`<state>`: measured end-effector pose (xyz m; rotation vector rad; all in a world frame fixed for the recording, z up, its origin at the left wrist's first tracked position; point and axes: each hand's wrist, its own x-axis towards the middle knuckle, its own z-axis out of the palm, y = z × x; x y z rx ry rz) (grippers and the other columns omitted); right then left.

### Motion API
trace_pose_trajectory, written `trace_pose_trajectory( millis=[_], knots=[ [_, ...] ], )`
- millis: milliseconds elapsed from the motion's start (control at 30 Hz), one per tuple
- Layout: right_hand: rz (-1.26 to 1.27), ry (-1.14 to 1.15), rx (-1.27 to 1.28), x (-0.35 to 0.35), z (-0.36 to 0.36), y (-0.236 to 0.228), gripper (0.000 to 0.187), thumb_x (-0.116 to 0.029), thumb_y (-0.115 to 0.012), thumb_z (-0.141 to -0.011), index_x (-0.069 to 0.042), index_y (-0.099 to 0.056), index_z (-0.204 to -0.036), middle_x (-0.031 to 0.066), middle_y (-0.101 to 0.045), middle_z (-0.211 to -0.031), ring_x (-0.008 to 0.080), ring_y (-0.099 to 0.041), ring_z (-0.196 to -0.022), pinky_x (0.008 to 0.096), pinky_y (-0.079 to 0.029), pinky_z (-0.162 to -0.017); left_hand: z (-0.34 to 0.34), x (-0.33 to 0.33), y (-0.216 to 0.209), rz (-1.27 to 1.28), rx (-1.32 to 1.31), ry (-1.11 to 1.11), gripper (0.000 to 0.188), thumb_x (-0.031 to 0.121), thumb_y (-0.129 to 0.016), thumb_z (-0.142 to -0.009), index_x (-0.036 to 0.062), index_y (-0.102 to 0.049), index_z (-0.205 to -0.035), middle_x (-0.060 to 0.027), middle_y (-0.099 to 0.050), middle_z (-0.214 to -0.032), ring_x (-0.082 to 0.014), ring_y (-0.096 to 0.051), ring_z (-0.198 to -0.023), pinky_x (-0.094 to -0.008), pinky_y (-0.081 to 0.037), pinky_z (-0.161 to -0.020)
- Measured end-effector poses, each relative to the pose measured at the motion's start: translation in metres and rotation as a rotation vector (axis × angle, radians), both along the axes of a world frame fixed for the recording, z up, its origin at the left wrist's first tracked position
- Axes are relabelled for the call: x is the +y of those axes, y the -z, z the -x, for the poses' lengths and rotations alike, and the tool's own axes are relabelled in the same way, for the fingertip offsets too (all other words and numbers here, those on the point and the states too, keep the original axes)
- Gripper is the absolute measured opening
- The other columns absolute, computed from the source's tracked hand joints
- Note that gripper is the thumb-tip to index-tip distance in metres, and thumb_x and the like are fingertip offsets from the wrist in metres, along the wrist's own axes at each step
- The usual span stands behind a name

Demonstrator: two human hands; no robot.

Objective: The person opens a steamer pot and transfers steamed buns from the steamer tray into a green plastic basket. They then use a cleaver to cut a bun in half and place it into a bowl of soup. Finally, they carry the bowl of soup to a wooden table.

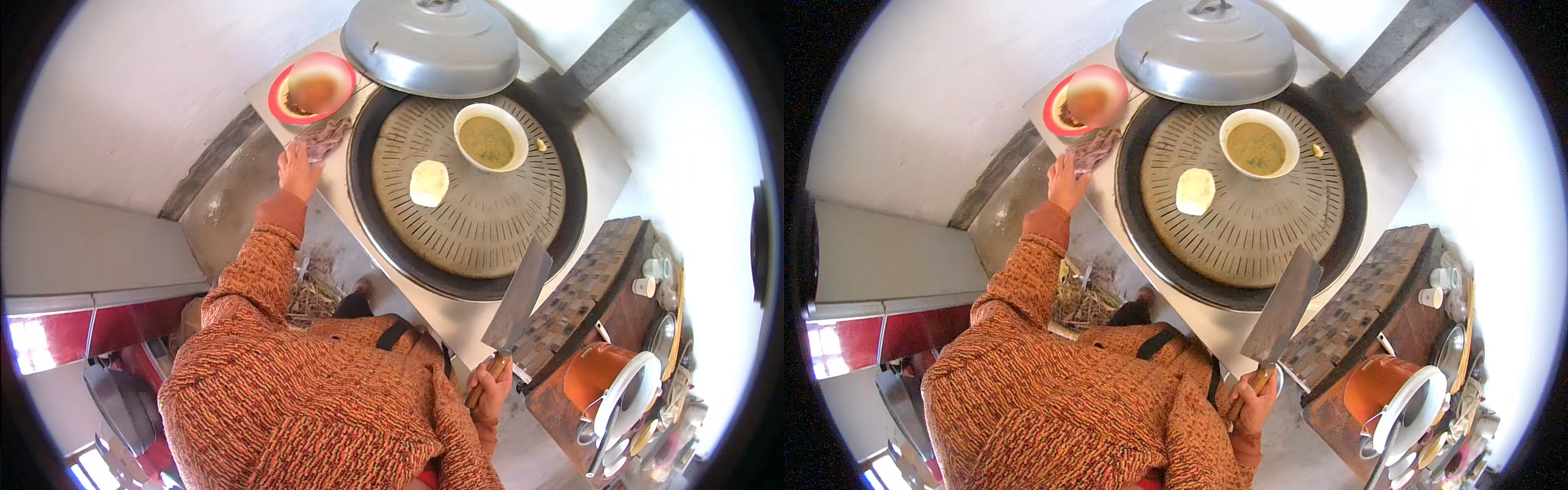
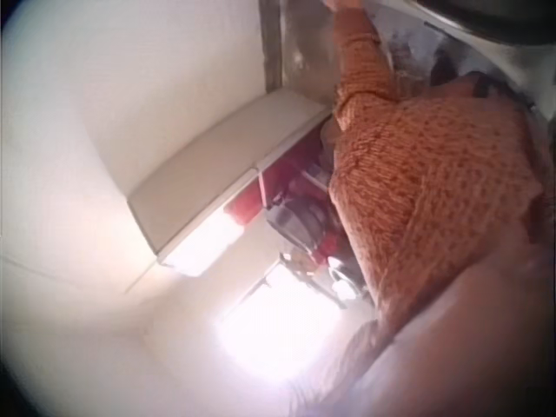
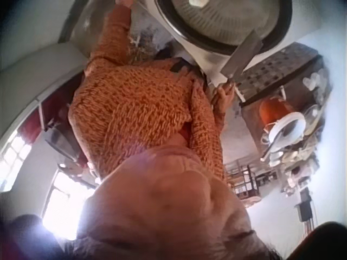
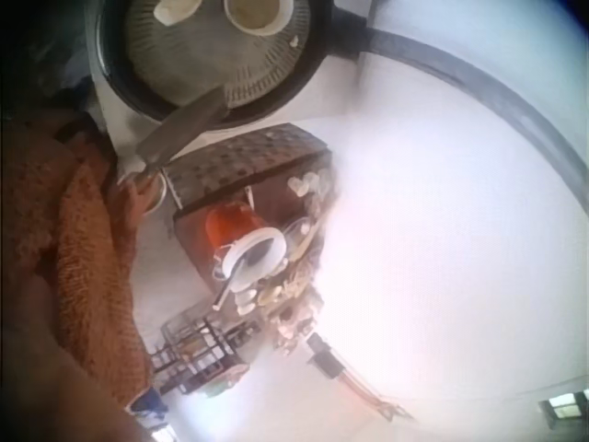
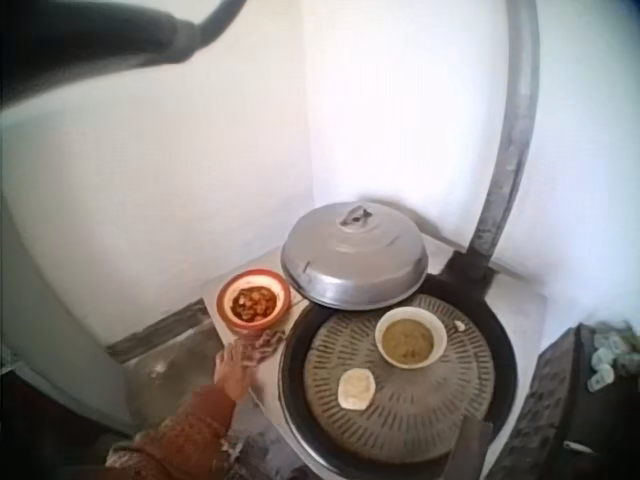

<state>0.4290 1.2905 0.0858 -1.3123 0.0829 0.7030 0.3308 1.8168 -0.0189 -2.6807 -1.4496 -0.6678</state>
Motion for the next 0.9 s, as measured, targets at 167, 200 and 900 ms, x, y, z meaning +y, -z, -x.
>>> trace_pose_trajectory(
  millis=[167,200,900],
  knots=[
    [-0.006,0.031,0.013,-0.001,0.000,-0.011,0.046,-0.003,-0.062,-0.076,-0.002,-0.039,-0.117,0.0049,-0.049,-0.070,0.0134,-0.050,-0.049,0.0253,-0.042,-0.040,-0.005,0.033,0.035,0.251,0.094,-0.100,0.048,0.027,-0.065,-0.078,0.0125,-0.048,-0.121,-0.0133,-0.048,-0.122,-0.0369,-0.048,-0.110,-0.0491,-0.042,-0.090],
    [-0.008,0.025,0.009,0.000,-0.001,-0.011,0.045,-0.003,-0.062,-0.077,-0.003,-0.039,-0.116,0.0049,-0.049,-0.070,0.0134,-0.050,-0.049,0.0253,-0.042,-0.041,-0.007,0.038,0.036,0.271,0.145,-0.129,0.045,0.027,-0.064,-0.079,0.0123,-0.050,-0.118,-0.0133,-0.049,-0.120,-0.0362,-0.048,-0.109,-0.0487,-0.043,-0.089],
    [-0.354,0.013,0.198,0.011,-0.012,-0.006,0.046,-0.010,-0.066,-0.078,-0.005,-0.039,-0.116,0.0044,-0.046,-0.070,0.0117,-0.044,-0.047,0.0247,-0.039,-0.039,-0.084,-0.047,-0.120,1.688,-1.741,0.459,0.052,0.044,-0.042,-0.094,0.0103,-0.040,-0.133,-0.0115,-0.048,-0.130,-0.0310,-0.045,-0.120,-0.0561,-0.035,-0.098]
  ],
)
